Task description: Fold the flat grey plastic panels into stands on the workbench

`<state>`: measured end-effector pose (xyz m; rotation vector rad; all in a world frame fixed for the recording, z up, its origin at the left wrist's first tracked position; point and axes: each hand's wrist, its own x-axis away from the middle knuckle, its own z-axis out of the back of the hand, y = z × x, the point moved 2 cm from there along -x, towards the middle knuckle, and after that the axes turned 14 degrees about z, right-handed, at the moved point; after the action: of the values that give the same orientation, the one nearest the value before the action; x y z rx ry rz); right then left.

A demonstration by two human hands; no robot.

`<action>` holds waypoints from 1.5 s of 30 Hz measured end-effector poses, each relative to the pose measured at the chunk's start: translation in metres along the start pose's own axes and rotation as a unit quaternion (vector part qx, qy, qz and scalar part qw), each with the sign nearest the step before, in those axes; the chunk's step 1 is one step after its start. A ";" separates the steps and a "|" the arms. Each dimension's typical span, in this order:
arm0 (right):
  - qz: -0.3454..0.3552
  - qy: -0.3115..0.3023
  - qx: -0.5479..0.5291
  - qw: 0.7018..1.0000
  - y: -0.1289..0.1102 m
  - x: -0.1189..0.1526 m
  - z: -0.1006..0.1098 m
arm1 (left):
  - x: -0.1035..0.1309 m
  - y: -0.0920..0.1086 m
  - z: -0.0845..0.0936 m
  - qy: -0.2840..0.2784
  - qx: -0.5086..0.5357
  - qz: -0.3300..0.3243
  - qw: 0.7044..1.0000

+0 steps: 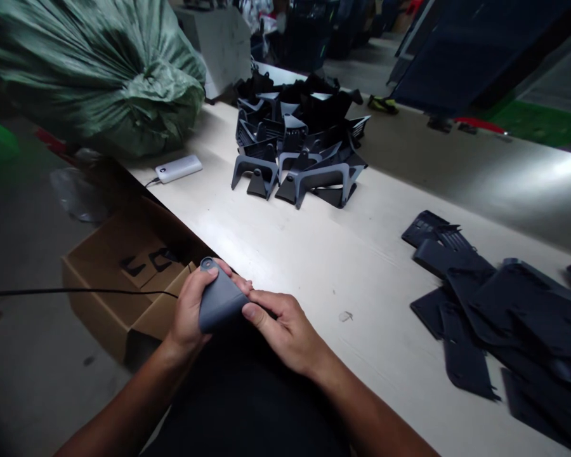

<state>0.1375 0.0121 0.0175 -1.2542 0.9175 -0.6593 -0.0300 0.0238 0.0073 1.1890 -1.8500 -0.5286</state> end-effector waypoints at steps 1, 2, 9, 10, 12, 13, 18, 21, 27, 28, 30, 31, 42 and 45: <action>-0.001 0.000 -0.008 1.000 0.000 0.000 0.000 | 0.002 0.001 -0.001 0.009 -0.007 -0.002 1.000; -0.005 -0.001 -0.019 1.000 0.000 0.000 -0.001 | 0.003 0.002 -0.001 0.014 -0.014 -0.002 1.000; -0.050 0.006 -0.088 0.995 0.005 0.000 0.003 | 0.001 0.004 -0.001 0.025 -0.005 0.038 0.999; -0.057 0.009 -0.093 0.994 0.005 -0.001 0.004 | -0.001 0.004 -0.002 0.023 0.015 0.056 0.998; -0.066 0.017 -0.089 0.994 0.006 -0.002 0.009 | -0.007 0.007 -0.004 0.025 0.066 0.092 0.993; -0.068 0.020 -0.078 0.994 0.007 -0.003 0.011 | -0.010 0.010 -0.005 0.031 0.092 0.106 0.990; -0.066 0.021 -0.023 0.997 0.009 -0.008 0.023 | -0.025 0.022 -0.013 0.069 0.157 0.146 0.974; -0.055 0.037 -0.019 0.998 0.010 -0.012 0.027 | -0.033 0.023 -0.016 0.092 0.157 0.160 0.970; -0.043 0.044 -0.003 0.998 0.007 -0.027 0.036 | -0.044 0.027 -0.013 0.126 0.138 0.167 0.968; -0.048 0.038 -0.003 0.998 0.006 -0.031 0.038 | -0.046 0.030 -0.012 0.133 0.135 0.164 0.968; -0.066 0.026 -0.012 0.997 0.005 -0.038 0.042 | -0.048 0.035 -0.011 0.142 0.129 0.157 0.969; -0.076 0.020 -0.021 0.997 0.005 -0.042 0.043 | -0.048 0.037 -0.011 0.144 0.124 0.152 0.970; -0.037 0.005 -0.093 0.995 -0.005 -0.078 0.031 | -0.045 0.063 -0.027 0.100 -0.045 -0.033 0.993; -0.009 0.027 -0.116 0.993 -0.006 -0.086 0.022 | -0.043 0.064 -0.023 0.129 -0.042 -0.050 0.989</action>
<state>0.1141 0.0946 0.0432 -1.4589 1.0503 -0.6157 -0.0368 0.0928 0.0472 1.2366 -1.5413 -0.4775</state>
